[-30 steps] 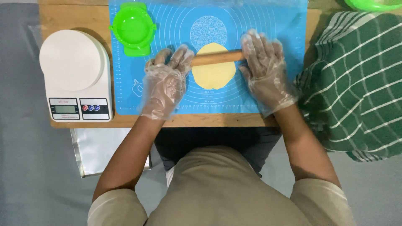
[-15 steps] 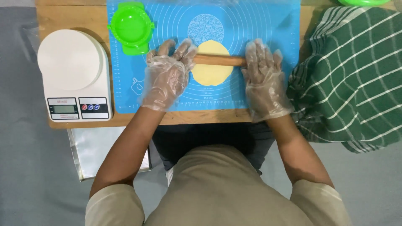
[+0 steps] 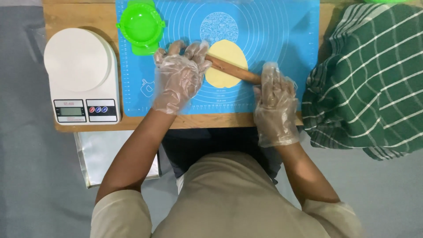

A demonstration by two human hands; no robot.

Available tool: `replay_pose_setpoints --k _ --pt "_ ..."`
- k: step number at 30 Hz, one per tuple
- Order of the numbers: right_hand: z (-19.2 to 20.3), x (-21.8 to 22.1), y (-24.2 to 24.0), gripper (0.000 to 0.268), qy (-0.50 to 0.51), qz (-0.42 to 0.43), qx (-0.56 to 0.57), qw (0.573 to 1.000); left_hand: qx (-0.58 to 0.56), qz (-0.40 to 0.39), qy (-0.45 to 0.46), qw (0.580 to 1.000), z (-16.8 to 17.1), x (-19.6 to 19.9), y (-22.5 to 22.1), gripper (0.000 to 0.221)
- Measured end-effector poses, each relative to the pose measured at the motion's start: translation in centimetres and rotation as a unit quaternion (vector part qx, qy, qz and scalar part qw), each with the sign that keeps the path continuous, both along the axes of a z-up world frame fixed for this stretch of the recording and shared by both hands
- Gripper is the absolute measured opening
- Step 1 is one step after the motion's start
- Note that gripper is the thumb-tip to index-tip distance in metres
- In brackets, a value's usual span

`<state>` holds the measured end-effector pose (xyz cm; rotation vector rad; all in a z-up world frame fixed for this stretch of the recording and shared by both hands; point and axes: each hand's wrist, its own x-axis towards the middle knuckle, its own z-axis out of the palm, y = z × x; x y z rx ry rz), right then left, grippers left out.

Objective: Rolling out small pieces of dough with a rolling pin and shaping them on a silicone mat.

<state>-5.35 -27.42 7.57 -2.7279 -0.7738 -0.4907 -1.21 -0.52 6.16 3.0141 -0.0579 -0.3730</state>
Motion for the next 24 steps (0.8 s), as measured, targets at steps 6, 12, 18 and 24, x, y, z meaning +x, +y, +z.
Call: replay_pose_setpoints --k 6,12,18,24 --pt "0.3 -2.2 0.7 0.053 -0.003 -0.019 -0.057 0.998 -0.017 -0.024 -0.21 0.977 -2.7 -2.6 0.8 0.023" --pt "-0.3 -3.7 0.7 0.041 -0.091 0.031 -0.013 0.995 0.008 -0.038 -0.158 0.987 -1.0 -4.7 1.1 0.039" --pt "-0.7 -3.3 2.2 0.049 -0.131 -0.02 0.193 0.972 0.056 -0.018 -0.074 0.996 -0.2 -3.2 0.7 0.047" --pt "-1.5 -2.1 1.1 0.04 -0.163 0.01 -0.027 0.986 0.014 0.068 0.069 0.995 3.3 -5.3 0.1 0.06"
